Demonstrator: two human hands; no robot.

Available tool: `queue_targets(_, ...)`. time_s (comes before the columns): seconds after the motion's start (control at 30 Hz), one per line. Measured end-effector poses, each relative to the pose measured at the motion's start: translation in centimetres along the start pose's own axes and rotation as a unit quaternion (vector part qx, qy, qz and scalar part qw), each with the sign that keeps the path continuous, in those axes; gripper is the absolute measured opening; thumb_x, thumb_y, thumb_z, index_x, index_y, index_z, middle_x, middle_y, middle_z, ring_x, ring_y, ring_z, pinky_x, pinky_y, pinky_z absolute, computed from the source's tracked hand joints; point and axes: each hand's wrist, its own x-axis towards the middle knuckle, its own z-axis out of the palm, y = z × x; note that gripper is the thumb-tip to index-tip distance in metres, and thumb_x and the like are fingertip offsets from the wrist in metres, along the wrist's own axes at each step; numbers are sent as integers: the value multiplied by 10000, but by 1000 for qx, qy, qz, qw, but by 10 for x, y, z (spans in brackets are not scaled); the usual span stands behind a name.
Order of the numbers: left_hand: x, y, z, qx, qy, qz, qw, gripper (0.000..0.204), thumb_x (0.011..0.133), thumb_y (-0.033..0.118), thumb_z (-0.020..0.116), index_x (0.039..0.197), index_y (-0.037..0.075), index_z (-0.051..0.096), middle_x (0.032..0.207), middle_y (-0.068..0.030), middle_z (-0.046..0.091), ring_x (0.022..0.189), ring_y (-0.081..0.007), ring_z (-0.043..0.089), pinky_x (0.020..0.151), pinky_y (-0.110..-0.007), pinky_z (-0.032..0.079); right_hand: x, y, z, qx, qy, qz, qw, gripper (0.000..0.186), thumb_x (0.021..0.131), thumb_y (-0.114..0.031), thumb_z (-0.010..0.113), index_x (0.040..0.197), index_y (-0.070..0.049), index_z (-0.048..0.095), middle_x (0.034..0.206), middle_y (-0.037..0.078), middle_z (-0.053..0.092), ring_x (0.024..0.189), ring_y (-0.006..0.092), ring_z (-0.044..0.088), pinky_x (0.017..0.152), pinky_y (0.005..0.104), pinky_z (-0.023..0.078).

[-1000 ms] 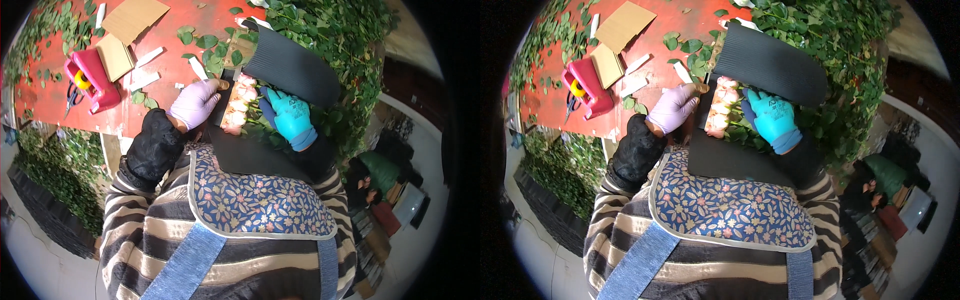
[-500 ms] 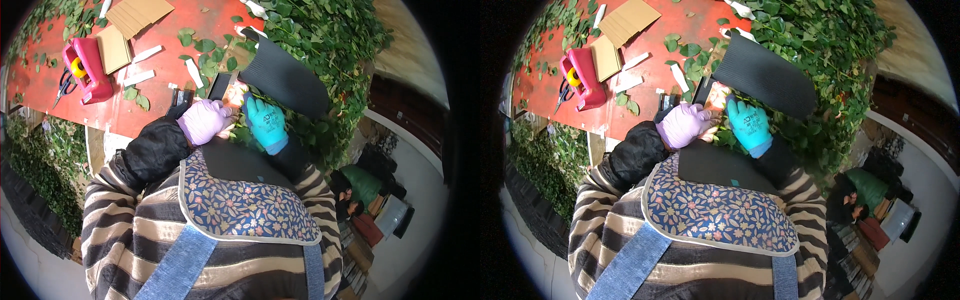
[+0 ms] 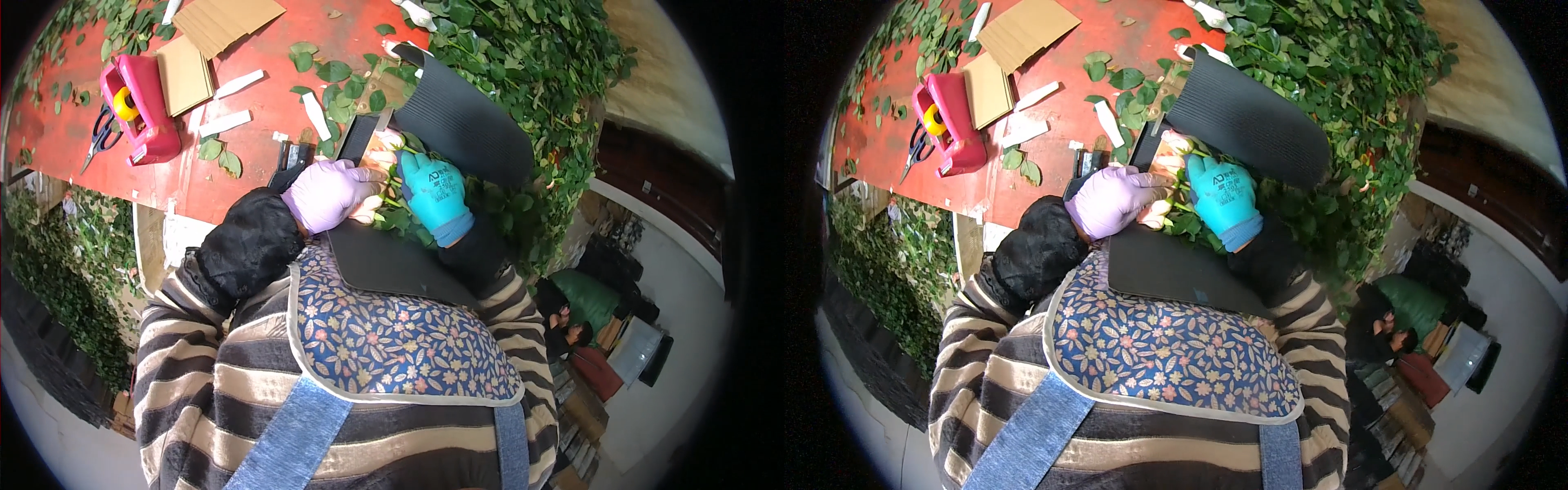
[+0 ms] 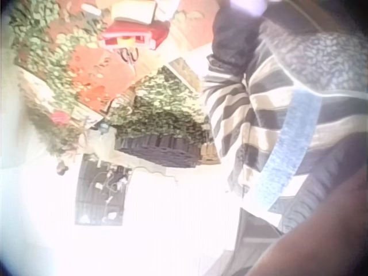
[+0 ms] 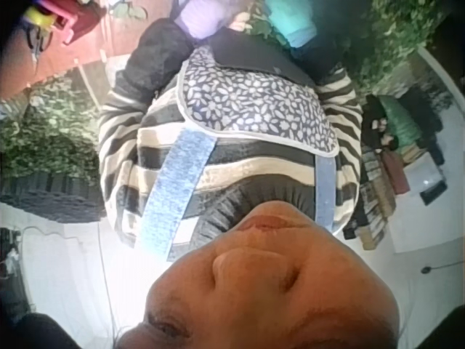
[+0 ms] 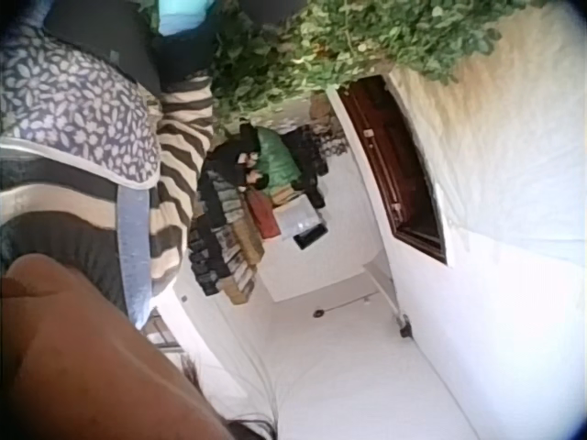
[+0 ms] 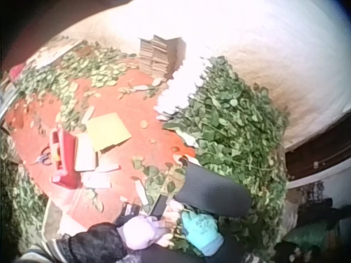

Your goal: The person arranges roses by trimming the stems, placing them into a protective black sleeve, and securing them with tape.

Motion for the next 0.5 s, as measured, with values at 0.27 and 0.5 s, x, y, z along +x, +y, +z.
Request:
queue_targets(0.27, 4, -15, 19, -423, 123, -222, 870, 325, 845, -96, 437, 1145, 0, 515, 1046, -210, 665, 1004, -364, 648, 872, -390, 505, -17, 10, 20, 74, 56, 9, 996, 377, 852, -197, 599, 1209, -76, 589, 969, 112, 615, 787, 313, 615, 679, 444, 507)
queue_targets(0.5, 14, -19, 13, -639, 69, -304, 703, 522, 774, -123, 394, 1283, -26, 455, 1203, -136, 620, 1115, -193, 587, 946, -287, 467, -19, 8, 13, 84, 17, 47, 995, 402, 843, -110, 598, 1243, -83, 607, 1046, 138, 664, 800, 355, 624, 712, 443, 502)
